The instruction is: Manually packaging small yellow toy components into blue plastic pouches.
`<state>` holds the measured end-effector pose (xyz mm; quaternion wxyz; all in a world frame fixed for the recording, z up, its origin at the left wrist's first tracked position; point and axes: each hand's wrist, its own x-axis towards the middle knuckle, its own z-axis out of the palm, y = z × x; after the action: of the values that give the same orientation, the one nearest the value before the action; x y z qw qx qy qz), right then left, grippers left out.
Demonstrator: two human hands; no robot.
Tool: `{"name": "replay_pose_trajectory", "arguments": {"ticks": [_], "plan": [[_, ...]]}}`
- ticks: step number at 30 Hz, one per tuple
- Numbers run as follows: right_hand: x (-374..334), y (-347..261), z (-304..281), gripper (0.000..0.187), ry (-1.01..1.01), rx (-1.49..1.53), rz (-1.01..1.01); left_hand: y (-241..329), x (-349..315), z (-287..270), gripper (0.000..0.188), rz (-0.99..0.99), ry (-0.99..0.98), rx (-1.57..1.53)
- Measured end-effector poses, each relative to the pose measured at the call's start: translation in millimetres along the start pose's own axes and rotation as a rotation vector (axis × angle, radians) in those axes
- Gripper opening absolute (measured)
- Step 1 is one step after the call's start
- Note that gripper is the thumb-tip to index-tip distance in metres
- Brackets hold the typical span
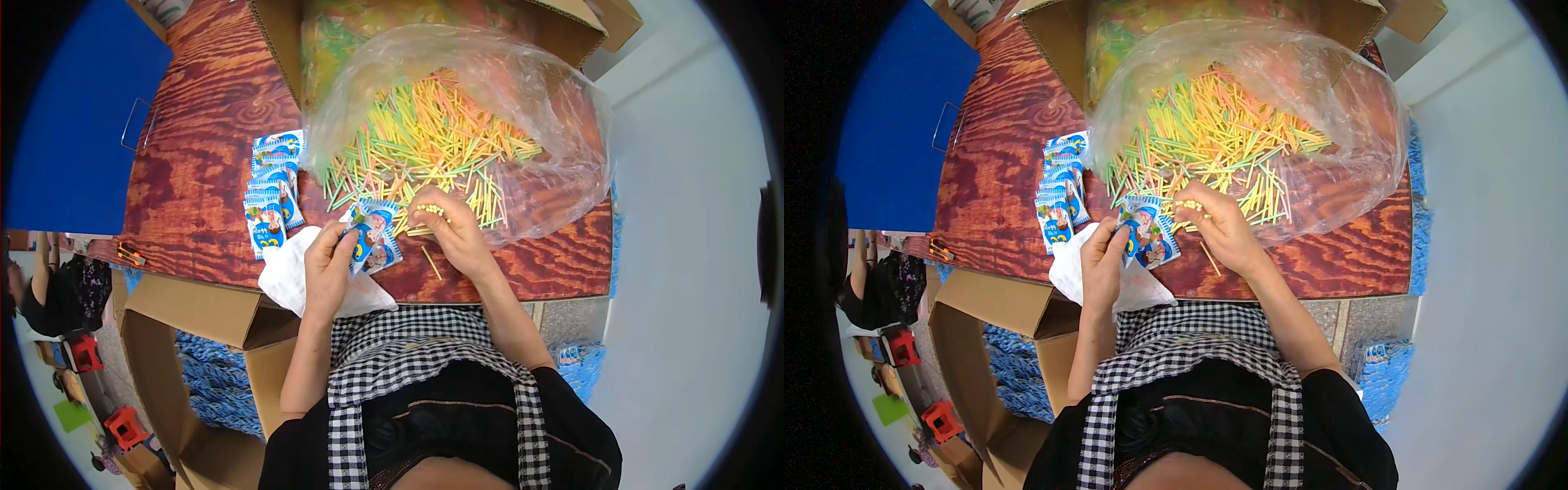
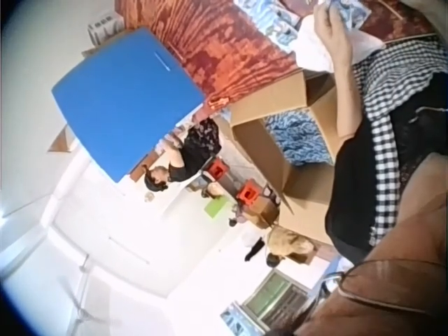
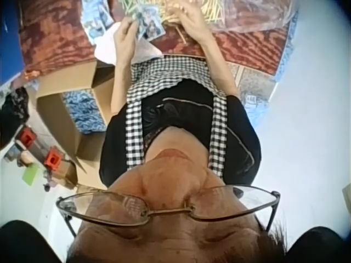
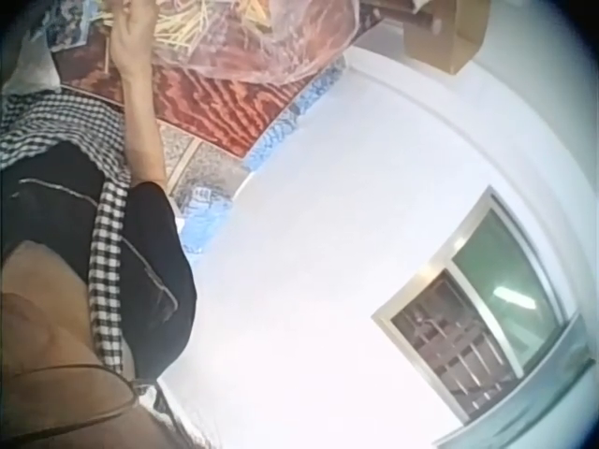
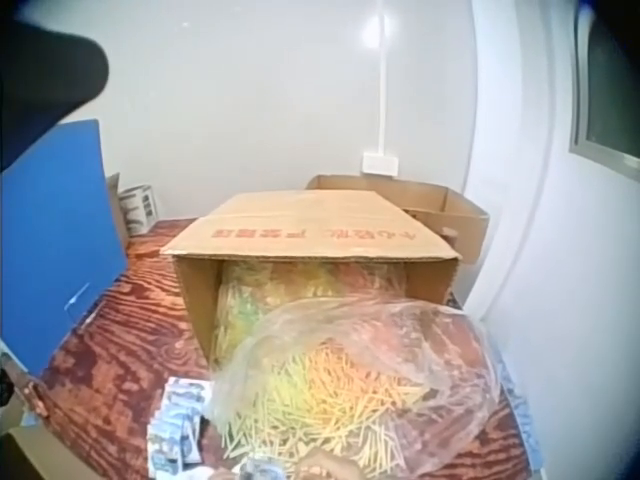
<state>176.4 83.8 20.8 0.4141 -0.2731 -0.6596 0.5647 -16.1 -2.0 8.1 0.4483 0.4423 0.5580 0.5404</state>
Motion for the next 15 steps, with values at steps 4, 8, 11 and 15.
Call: {"name": "replay_pose_trajectory", "arguments": {"ticks": [4, 8, 11, 15], "plan": [[-1, -5, 0, 0.007, -0.009, 0.016, -0.005, -6, 1, 1, 0.009, -0.086, 0.039, -0.132], [-2, -9, -1, 0.006, -0.017, 0.028, -0.043, -10, 2, -2, 0.009, -0.045, 0.047, -0.146], [-2, -7, -2, 0.007, -0.024, 0.007, -0.059, -10, 3, 0, 0.009, -0.064, 0.062, -0.151], [-1, -9, -3, 0.006, -0.029, 0.023, -0.054, -12, 5, 0, 0.010, -0.025, 0.053, -0.088]]}}
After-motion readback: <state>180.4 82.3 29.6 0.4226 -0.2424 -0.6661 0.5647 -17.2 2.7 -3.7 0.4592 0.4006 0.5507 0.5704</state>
